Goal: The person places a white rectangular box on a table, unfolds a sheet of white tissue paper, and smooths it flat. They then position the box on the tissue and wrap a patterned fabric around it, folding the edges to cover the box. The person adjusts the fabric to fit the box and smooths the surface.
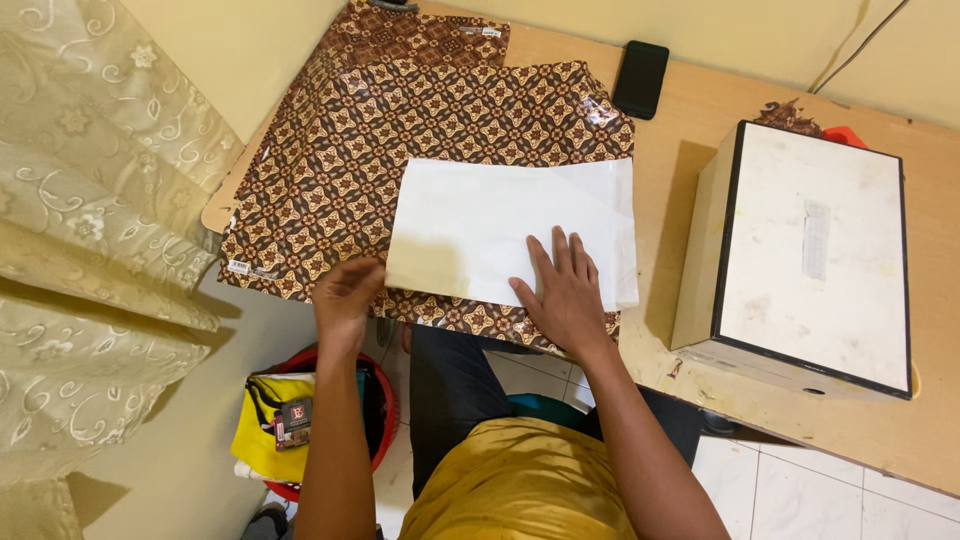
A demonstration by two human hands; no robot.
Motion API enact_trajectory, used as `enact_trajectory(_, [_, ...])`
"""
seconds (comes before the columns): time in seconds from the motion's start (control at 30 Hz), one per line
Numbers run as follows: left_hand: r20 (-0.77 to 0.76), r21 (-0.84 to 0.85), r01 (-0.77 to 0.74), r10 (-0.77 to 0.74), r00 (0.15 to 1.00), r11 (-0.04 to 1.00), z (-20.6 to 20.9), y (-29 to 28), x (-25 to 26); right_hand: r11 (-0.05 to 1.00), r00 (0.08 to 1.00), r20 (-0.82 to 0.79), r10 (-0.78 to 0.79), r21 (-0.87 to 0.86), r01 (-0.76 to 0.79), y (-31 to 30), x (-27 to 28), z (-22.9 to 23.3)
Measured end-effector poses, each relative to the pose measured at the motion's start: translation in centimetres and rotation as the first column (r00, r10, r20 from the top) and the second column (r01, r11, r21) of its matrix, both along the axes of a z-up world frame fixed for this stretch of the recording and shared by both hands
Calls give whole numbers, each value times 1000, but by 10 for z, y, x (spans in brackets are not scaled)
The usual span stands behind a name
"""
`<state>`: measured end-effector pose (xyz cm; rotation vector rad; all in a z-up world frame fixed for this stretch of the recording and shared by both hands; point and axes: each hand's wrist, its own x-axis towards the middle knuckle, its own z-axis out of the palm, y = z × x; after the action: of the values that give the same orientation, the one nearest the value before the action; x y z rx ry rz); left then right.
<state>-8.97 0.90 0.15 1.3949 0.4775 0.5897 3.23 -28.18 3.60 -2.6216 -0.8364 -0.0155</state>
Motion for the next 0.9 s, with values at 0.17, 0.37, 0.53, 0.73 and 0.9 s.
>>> enact_trajectory(0.17, [-70, 99, 59, -52, 996, 993, 17, 1, 0, 999, 998, -43, 49, 24, -48, -3, -2, 11])
enact_trajectory(0.37, [-41, 202, 209, -205, 978, 957, 29, -1, 29, 980, 973, -175, 150, 159, -122, -22, -3, 32])
enact_trajectory(0.53, [-185, 353, 176, -116, 976, 919, 28, 2, 51, 980, 975, -209, 74, 199, -32, -30, -8, 35])
enact_trajectory(0.73, [-66, 273, 76, -61, 996, 959, 23, 3, 62, 958, 998, -66, 22, 288, -2, -20, -16, 22])
enact_trajectory(0.9, [-32, 166, 113, -109, 994, 980, 20, 11, 58, 968, 995, -97, 23, 252, 2, -21, -16, 19])
